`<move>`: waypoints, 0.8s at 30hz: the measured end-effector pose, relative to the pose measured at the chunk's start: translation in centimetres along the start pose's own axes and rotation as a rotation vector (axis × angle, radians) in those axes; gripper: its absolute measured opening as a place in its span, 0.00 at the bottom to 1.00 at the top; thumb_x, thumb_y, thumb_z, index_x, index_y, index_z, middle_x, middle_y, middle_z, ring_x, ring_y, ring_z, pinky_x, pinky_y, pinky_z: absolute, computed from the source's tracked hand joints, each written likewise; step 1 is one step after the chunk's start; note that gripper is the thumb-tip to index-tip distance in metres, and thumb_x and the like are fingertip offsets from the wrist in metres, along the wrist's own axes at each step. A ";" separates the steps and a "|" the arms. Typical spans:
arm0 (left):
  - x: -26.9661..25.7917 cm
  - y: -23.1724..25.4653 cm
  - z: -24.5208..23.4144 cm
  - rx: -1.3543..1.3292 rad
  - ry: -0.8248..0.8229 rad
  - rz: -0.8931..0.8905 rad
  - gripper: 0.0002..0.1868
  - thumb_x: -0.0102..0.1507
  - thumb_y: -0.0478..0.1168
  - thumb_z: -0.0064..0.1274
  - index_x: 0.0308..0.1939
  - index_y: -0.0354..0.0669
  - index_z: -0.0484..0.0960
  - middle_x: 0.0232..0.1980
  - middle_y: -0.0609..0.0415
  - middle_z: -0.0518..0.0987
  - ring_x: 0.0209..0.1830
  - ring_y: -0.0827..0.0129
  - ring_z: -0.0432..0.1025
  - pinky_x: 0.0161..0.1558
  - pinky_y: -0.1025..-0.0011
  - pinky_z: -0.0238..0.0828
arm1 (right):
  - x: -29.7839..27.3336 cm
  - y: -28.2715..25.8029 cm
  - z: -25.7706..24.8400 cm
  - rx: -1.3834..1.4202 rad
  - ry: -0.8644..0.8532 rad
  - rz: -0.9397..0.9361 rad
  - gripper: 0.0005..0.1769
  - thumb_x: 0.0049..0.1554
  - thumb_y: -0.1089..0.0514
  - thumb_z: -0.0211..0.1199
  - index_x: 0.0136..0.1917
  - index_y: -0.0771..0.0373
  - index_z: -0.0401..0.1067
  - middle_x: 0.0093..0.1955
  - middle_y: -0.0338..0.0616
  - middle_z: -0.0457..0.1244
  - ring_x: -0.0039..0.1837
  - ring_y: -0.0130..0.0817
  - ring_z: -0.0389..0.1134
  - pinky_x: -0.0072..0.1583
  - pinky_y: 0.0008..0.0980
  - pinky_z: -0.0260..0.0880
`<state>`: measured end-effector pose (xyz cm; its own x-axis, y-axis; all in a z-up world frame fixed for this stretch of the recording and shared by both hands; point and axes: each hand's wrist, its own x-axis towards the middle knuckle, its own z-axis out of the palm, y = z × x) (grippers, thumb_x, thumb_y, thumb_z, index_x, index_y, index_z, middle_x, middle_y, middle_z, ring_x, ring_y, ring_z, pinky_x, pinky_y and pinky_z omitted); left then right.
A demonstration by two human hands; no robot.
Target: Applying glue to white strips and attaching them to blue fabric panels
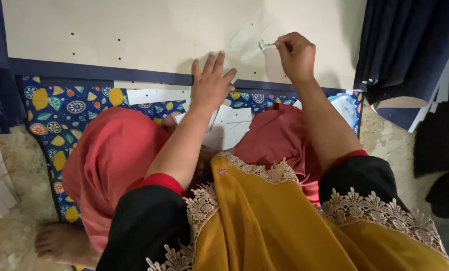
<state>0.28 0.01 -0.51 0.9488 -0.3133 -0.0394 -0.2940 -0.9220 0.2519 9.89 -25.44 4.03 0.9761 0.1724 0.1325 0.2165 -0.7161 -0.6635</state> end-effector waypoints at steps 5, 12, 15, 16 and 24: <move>-0.1 0.0 0.3 0.029 0.037 0.009 0.22 0.65 0.57 0.55 0.63 0.65 0.77 0.80 0.44 0.58 0.79 0.46 0.51 0.68 0.31 0.46 | -1.4 -0.8 1.1 0.031 -0.038 -0.118 0.01 0.63 0.66 0.68 0.49 0.64 0.80 0.44 0.41 0.72 0.44 0.28 0.71 0.46 0.28 0.73; -0.2 -0.3 1.3 -0.009 0.122 0.029 0.21 0.64 0.54 0.58 0.62 0.64 0.80 0.79 0.43 0.60 0.79 0.44 0.53 0.68 0.31 0.46 | -3.2 -3.5 1.6 0.238 -0.091 0.069 0.04 0.61 0.67 0.68 0.47 0.61 0.80 0.45 0.39 0.73 0.47 0.24 0.71 0.50 0.24 0.74; -0.1 -0.1 0.7 -0.050 0.034 0.009 0.20 0.66 0.53 0.56 0.61 0.62 0.78 0.80 0.43 0.57 0.80 0.43 0.50 0.69 0.29 0.44 | -2.1 -2.1 0.3 0.322 0.034 0.098 0.03 0.62 0.68 0.65 0.47 0.63 0.78 0.45 0.41 0.72 0.48 0.27 0.71 0.49 0.26 0.73; -0.2 -0.1 0.8 -0.051 0.036 0.012 0.20 0.66 0.53 0.56 0.61 0.62 0.78 0.80 0.43 0.57 0.80 0.43 0.50 0.69 0.29 0.44 | -1.4 -1.8 0.1 0.319 0.037 0.097 0.03 0.62 0.68 0.65 0.47 0.63 0.78 0.45 0.41 0.72 0.48 0.27 0.71 0.49 0.26 0.73; -0.4 0.0 0.2 -0.020 0.053 0.019 0.19 0.68 0.52 0.54 0.62 0.63 0.77 0.80 0.41 0.58 0.80 0.42 0.50 0.69 0.31 0.45 | 0.8 -0.2 1.8 0.022 0.026 -0.038 0.01 0.61 0.63 0.69 0.46 0.60 0.80 0.43 0.36 0.73 0.43 0.27 0.72 0.44 0.28 0.73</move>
<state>-0.17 0.05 -0.69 0.9480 -0.3178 0.0162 -0.3100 -0.9111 0.2718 10.60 -23.96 2.90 0.9675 0.1809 0.1766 0.2528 -0.6947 -0.6734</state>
